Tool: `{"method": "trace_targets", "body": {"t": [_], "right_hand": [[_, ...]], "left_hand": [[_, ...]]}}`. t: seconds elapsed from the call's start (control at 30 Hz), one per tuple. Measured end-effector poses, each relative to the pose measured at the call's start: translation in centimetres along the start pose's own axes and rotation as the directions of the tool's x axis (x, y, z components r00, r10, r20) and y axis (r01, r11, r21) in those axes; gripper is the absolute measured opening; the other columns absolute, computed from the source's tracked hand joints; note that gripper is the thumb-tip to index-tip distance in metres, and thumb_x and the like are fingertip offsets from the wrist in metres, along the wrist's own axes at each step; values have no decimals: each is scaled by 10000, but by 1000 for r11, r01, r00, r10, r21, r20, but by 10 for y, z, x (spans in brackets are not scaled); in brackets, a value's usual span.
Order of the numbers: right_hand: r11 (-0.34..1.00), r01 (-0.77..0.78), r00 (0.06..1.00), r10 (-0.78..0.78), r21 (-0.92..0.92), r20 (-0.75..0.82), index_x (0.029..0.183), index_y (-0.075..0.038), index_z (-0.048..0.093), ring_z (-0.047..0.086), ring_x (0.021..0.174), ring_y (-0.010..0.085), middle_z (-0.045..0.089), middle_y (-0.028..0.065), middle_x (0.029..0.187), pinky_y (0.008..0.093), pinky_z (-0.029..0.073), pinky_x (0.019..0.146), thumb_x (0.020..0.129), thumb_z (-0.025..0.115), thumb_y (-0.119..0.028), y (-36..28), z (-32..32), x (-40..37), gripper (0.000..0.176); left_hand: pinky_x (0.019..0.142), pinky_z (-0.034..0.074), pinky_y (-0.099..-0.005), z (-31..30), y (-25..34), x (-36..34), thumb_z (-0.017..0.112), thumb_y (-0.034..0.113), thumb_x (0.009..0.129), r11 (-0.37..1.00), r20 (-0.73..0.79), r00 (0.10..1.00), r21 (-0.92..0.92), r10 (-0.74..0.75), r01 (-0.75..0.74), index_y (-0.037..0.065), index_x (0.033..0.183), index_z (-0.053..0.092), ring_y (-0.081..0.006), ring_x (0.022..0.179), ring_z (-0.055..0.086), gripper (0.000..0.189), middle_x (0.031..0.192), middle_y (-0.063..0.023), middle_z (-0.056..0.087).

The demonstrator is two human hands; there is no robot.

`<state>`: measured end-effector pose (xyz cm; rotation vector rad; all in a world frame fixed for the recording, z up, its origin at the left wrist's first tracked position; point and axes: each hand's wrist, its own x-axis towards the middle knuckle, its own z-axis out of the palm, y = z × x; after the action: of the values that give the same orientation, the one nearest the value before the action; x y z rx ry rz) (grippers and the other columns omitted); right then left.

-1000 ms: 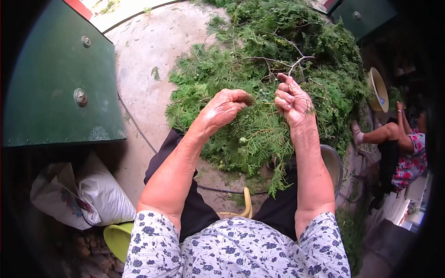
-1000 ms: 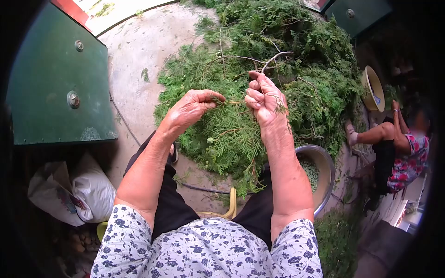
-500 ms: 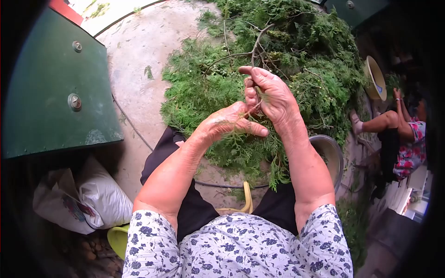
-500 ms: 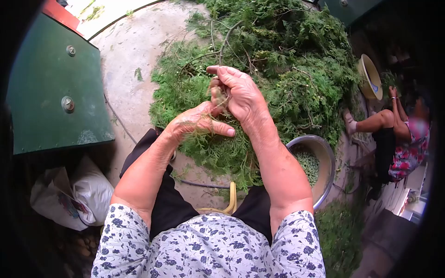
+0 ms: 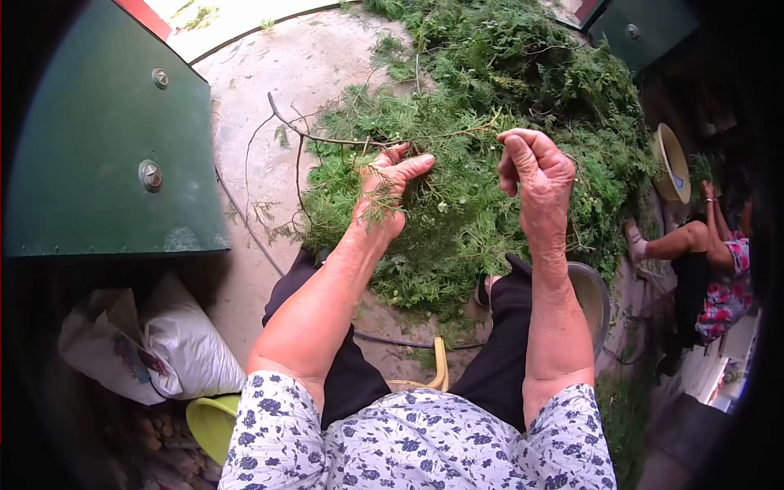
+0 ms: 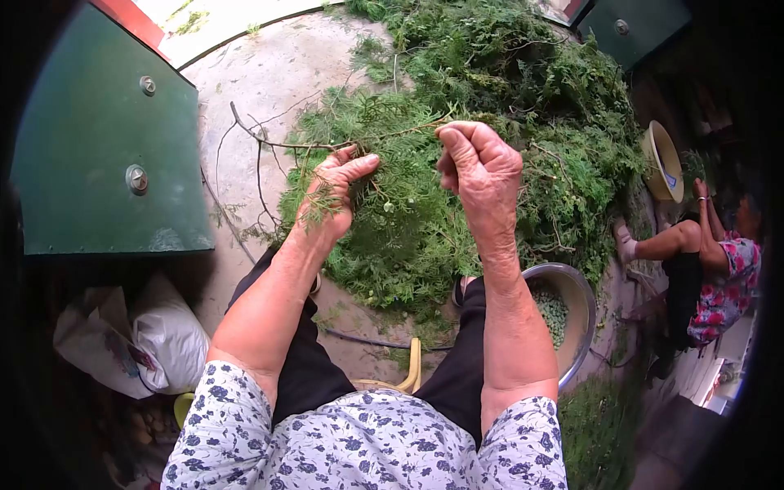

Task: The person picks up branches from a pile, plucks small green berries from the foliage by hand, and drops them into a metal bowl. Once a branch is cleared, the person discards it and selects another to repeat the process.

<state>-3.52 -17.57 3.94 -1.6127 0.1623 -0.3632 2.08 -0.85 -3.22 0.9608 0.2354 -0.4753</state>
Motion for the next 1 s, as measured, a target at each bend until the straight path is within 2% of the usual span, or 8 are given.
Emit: {"method": "trace_targets", "body": {"t": [0.13,0.2,0.27,0.53,0.63,0.77,0.87,1.0], "right_hand": [[991,-60,967,88,-121,239,904,-25,619,492,540,29,554,-21,653,162,396,484,816,644,-122,0,13,-14,133],[879,320,920,-199,-355,337,948,-16,593,549,657,88,576,19,759,220,455,567,679,737,-64,10,20,-17,310],[830,345,917,-199,-438,346,910,-25,567,580,698,228,558,94,770,311,475,608,674,712,-84,9,27,-23,283],[756,448,884,-296,-477,362,877,-23,548,572,744,283,567,115,794,348,469,633,679,671,-30,25,35,-19,234],[854,336,935,-251,-398,252,855,-18,585,590,715,256,592,115,781,322,474,631,674,658,4,22,39,-24,197],[867,320,941,-245,-381,233,847,-14,598,589,714,261,599,126,778,318,472,633,660,659,12,20,41,-25,199],[989,-149,962,143,10,234,862,6,616,595,651,131,622,51,749,242,487,594,746,656,4,14,42,-26,123],[954,-190,950,118,234,290,975,19,549,606,682,146,613,86,812,258,512,611,814,573,5,11,31,-22,163]], "left_hand": [[777,488,-291,6,18,-5,670,-10,726,998,10,998,-17,67,-67,18,1087,508,-155,855,581,396,951,-48,601],[787,488,-299,3,20,-3,667,-20,726,994,55,998,-103,37,-31,18,1089,502,-156,857,580,401,949,-47,598],[697,528,-292,1,15,2,694,-51,679,989,40,997,-132,70,-64,-8,1138,447,-184,784,600,523,943,-90,593],[697,511,-305,6,5,-9,688,-66,680,997,34,998,-65,46,-43,5,1303,296,-190,829,596,740,1017,-107,561],[714,503,-295,11,7,-15,692,-60,680,996,39,999,-94,11,-7,9,1308,296,-183,856,584,745,1026,-104,557],[744,497,-277,11,-2,-11,710,-78,647,987,17,988,-58,151,-150,-14,1261,340,-181,880,568,719,1040,-100,545],[761,493,-271,13,-3,-14,716,-101,619,966,-17,966,-26,257,-257,-31,1219,379,-177,888,556,692,1024,-94,545],[762,498,-282,14,6,-15,702,-118,626,967,-46,971,-89,234,-237,-13,1216,391,-180,879,567,675,1025,-95,560]]}}
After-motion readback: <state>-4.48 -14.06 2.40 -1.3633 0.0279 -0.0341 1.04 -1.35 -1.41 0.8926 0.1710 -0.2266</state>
